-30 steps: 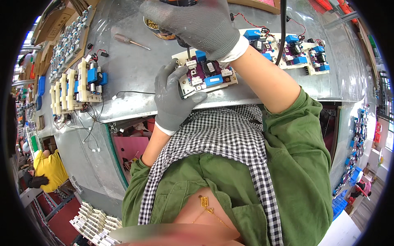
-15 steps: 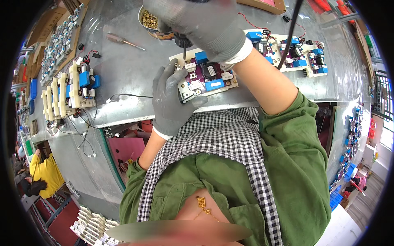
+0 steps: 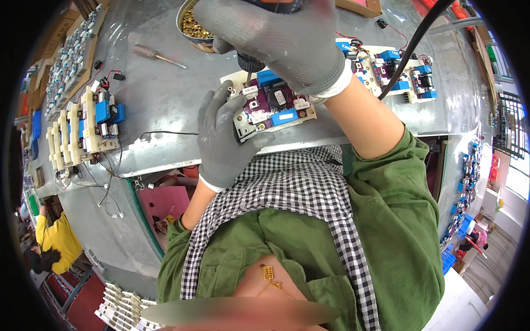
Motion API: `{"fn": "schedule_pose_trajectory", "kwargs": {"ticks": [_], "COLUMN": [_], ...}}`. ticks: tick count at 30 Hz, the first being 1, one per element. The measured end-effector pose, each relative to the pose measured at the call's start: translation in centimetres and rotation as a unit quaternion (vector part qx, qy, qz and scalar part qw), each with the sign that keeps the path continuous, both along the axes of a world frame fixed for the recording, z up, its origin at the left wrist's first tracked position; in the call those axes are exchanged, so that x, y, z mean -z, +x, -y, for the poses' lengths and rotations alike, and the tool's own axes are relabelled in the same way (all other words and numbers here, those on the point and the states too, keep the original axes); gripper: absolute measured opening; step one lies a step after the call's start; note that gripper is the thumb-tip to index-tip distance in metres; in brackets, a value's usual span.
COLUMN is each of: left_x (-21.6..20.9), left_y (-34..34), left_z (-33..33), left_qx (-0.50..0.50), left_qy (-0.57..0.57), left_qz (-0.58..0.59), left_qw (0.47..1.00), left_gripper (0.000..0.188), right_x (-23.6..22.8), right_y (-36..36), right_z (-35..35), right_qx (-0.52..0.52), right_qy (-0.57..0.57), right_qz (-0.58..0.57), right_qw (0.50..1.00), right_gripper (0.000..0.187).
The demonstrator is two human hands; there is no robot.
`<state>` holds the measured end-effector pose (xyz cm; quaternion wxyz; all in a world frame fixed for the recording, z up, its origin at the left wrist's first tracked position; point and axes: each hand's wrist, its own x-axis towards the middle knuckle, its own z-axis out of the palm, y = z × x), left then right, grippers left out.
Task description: Assembling electronic circuit boards by installing components and securing them with screws using an electric screwdriver.
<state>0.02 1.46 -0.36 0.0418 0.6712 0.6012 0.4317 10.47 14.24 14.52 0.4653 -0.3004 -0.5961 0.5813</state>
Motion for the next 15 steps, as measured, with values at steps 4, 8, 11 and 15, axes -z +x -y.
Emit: {"fn": "schedule_pose_trajectory", "kwargs": {"ticks": [4,8,11,15], "left_x": [-0.2,0.0,0.1,-0.4], "left_y": [0.1,0.1,0.0,0.0], "left_z": [0.2,0.1,0.2,0.1], "left_qx": [0.0,-0.001,-0.009,-0.01], "left_qy": [-0.005,-0.012,-0.037,-0.023], "left_qz": [-0.003,-0.022,-0.009,-0.015], "left_qw": [1.0,1.0,0.999,1.0], "left_gripper": [0.074,0.08,0.081,0.082], "right_x": [1.2,1.9,-0.3,-1.6], "right_y": [0.2,-0.6,-0.3,2.8], "right_z": [-0.9,-0.4,0.4,-0.6], "right_qx": [-0.053,-0.05,0.064,0.056], "right_qy": [0.013,0.161,0.015,0.065], "right_qz": [0.025,-0.098,0.013,-0.121], "right_qw": [0.998,0.981,0.998,0.989], "right_gripper": [0.009,0.009,0.01,0.013]}}
